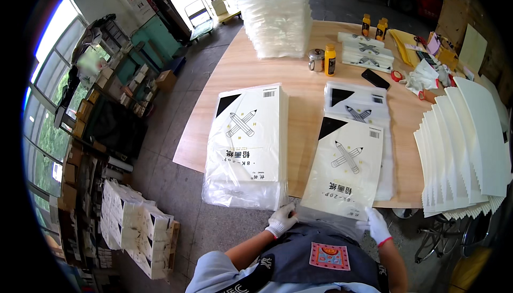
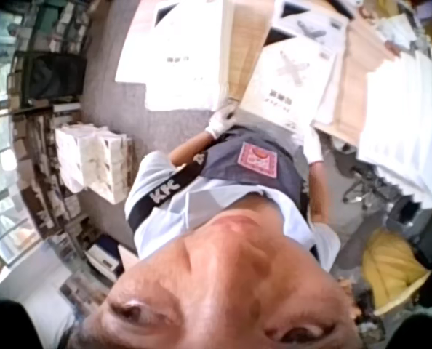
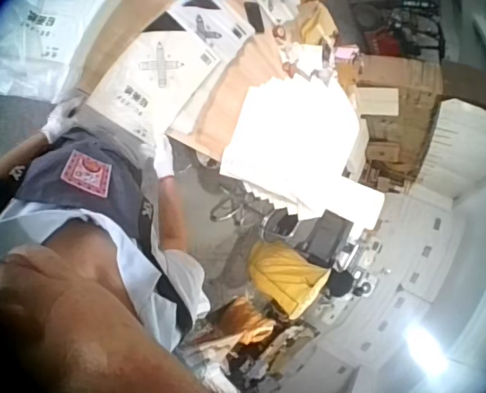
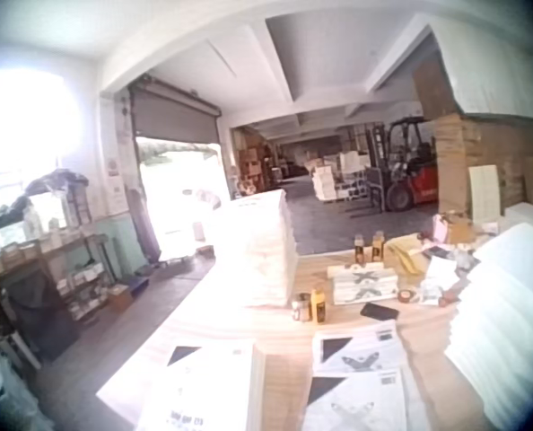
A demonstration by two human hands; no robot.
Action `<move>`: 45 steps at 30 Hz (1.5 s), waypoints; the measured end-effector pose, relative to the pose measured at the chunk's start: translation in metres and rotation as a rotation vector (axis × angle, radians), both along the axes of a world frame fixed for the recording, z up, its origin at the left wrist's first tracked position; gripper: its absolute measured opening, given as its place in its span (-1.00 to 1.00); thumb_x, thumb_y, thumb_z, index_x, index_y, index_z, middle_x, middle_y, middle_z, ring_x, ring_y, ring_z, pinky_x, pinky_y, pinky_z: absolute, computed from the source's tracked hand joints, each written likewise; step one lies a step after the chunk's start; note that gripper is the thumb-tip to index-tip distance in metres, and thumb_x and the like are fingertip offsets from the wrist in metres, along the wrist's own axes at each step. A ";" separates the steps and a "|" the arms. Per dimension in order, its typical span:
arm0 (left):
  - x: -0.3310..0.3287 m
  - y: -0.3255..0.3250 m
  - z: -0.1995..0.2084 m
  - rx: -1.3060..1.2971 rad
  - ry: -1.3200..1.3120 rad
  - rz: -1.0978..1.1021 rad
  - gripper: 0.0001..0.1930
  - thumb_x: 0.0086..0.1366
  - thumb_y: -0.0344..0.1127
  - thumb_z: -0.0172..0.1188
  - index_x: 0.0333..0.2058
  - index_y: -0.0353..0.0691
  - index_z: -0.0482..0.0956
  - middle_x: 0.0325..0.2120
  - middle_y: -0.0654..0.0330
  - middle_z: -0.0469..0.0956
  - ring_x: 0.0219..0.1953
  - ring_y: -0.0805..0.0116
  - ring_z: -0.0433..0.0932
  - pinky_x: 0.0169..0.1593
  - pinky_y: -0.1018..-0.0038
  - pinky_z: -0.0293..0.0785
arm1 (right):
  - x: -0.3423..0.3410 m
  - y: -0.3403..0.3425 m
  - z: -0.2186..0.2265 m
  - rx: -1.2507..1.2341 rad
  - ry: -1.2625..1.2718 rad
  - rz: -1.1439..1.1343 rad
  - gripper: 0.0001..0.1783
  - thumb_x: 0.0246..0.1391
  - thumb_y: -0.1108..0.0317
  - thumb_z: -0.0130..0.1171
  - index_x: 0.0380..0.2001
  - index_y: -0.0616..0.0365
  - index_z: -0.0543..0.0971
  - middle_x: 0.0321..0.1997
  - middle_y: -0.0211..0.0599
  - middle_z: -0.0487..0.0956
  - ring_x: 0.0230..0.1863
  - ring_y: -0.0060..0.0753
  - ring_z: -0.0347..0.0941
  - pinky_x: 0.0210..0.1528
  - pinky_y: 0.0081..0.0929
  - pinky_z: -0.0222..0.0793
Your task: The person repeatedly picks up stacks of white paper sheets from a table and places them into clear plastic packaging bags. The person then seals the bags and stacks them on the table. The process is continuous and repetitive throughout the video.
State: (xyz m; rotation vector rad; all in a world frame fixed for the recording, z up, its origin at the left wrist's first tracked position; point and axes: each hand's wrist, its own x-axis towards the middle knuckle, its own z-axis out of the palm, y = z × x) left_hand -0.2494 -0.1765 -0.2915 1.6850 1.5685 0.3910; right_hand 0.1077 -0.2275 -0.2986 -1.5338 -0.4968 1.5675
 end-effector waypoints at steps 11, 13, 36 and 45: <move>-0.012 0.001 -0.040 -0.693 -0.901 0.369 -0.60 0.31 -0.22 0.04 0.06 -0.29 0.38 -0.04 0.10 0.46 0.01 0.32 0.43 0.09 0.46 0.31 | -0.022 0.002 -0.004 0.182 0.097 0.023 -0.62 0.18 0.29 0.03 -0.02 0.32 0.47 -0.14 -0.24 0.57 -0.17 -0.46 0.50 -0.15 -0.54 0.43; 0.016 0.012 -0.033 -0.470 -0.728 0.261 -0.59 0.27 -0.21 0.08 0.02 -0.30 0.36 -0.12 0.09 0.50 -0.06 0.30 0.45 0.02 0.48 0.33 | -0.015 -0.006 0.009 0.071 0.053 0.229 -0.63 0.19 0.27 0.02 -0.03 0.32 0.47 -0.15 -0.22 0.57 -0.19 -0.45 0.51 -0.18 -0.54 0.44; -0.178 0.100 0.164 0.405 -0.384 0.468 -0.57 0.25 -0.45 0.09 0.11 -0.29 0.33 -0.59 0.40 0.32 -0.59 0.60 0.32 -0.50 0.63 0.31 | -0.230 0.187 0.072 0.259 0.114 0.537 -0.67 0.16 0.14 0.12 -0.26 0.23 0.55 -0.44 -0.44 0.53 -0.52 -0.64 0.36 -0.52 -0.68 0.24; -0.201 0.098 0.084 0.204 0.356 0.362 -0.39 0.28 -0.02 -0.04 0.27 -0.02 0.10 0.24 -0.08 0.15 0.06 -0.19 0.38 0.08 0.20 0.35 | -0.258 0.145 0.052 0.443 0.236 0.541 -0.73 0.10 0.29 0.19 -0.24 0.29 0.54 -0.35 -0.29 0.59 -0.43 -0.57 0.49 -0.42 -0.61 0.41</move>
